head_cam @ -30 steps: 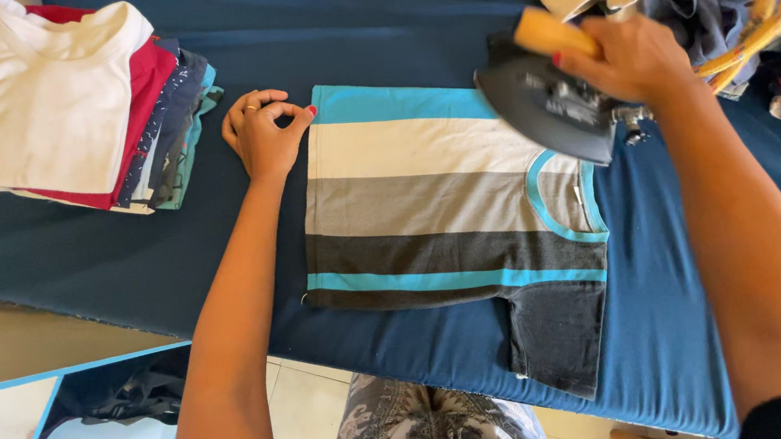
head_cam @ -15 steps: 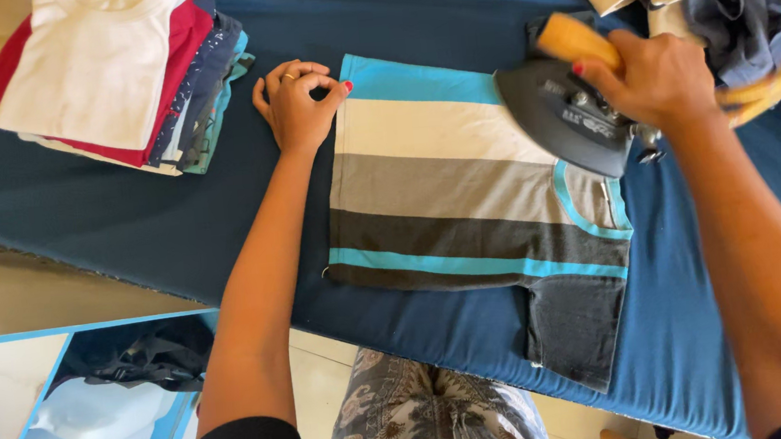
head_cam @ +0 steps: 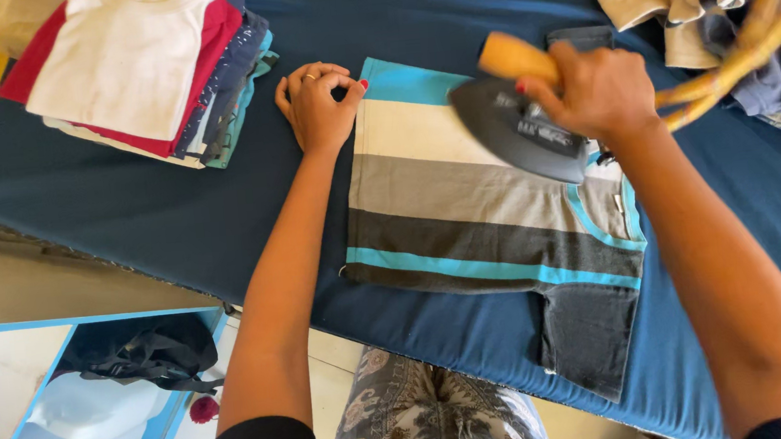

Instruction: The person irons a white sleeveless top on a blue ironing board, then folds it and places it on a stack. Next, the person irons a striped sleeveless top, smoothing both sides and folding it. The person uses a steam iron throughout and handles each garment one at a time.

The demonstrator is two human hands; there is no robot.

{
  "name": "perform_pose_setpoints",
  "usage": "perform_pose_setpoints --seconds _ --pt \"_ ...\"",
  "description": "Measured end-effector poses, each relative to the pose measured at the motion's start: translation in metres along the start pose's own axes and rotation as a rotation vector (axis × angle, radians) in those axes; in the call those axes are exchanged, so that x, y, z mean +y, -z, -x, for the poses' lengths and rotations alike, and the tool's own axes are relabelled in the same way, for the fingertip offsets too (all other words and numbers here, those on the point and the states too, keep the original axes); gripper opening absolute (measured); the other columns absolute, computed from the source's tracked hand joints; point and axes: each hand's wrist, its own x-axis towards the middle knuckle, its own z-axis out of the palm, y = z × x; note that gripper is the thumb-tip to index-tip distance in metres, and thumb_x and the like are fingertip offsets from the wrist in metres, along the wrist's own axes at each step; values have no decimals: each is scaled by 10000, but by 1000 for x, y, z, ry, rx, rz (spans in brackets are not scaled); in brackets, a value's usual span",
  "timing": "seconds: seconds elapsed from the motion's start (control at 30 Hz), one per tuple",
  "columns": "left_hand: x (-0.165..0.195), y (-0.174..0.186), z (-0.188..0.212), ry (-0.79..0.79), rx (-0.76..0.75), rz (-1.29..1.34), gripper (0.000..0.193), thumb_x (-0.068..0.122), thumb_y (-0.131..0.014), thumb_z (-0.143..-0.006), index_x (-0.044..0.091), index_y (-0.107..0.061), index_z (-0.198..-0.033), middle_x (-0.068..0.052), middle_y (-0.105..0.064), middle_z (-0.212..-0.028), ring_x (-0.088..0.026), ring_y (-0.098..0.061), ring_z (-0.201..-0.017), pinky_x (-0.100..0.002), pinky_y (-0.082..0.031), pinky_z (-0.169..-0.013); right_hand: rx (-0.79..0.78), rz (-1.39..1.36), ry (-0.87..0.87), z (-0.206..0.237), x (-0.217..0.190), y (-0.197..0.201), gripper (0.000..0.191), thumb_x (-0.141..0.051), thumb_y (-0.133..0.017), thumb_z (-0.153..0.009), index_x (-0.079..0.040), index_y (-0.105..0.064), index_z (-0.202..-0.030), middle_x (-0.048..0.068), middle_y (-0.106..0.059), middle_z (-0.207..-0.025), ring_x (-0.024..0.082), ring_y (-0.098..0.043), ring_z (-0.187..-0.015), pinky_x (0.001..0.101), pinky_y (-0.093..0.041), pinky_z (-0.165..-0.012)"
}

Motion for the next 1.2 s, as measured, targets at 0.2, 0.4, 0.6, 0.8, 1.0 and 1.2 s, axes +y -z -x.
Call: perform_pose_setpoints --seconds 0.2,0.4,0.6,0.8,1.0,1.2 --pt "1 1 -3 8 17 -12 167 285 -812 -781 160 -741 -695 87 -720 -1051 -197 -526 -1224 -497 -210 -1129 51 -54 152 -11 -38 9 539 -633 -598 -989 -97 -631 -951 130 -686 -696 366 -678 -594 481 -514 -516" --pt "0 1 -1 5 15 -30 170 264 -785 -815 161 -736 -689 93 -721 -1049 -181 -534 -1214 -492 -220 -1128 47 -8 -90 -57 -82 -4 589 -666 -582 -1039 -85 -613 -949 152 -682 -671 378 -693 -597 490 -537 -515" --pt "5 3 -4 -20 139 -29 54 222 -695 -910 175 -722 -906 62 -688 -1102 -204 -541 -1213 -456 -260 -1127 -93 -140 182 -72 -91 4 574 -659 -555 -979 -88 -613 -979 161 -690 -696 407 -695 -625 523 -536 -548" --pt "9 10 -1 -27 200 34 117 227 -586 -992 186 -696 -984 62 -679 -1141 -210 -552 -1211 -444 -315 -1103 18 -143 -125 -107 -121 -16 618 -656 -557 -1015 -45 -632 -958 200 -703 -748 413 -712 -677 525 -551 -586" --pt "13 18 -2 -58 198 55 145 243 -570 -1011 181 -696 -974 61 -679 -1128 -209 -555 -1200 -439 -323 -1101 -219 -279 134 -102 -110 12 622 -663 -553 -1004 -56 -684 -1041 219 -682 -710 427 -697 -697 531 -548 -654" --pt "14 18 1 -87 198 58 141 234 -580 -990 181 -695 -928 68 -692 -1101 -206 -570 -1176 -433 -324 -1081 -377 -309 375 -50 -104 38 544 -660 -571 -866 -146 -699 -988 142 -682 -650 406 -682 -628 535 -534 -583"
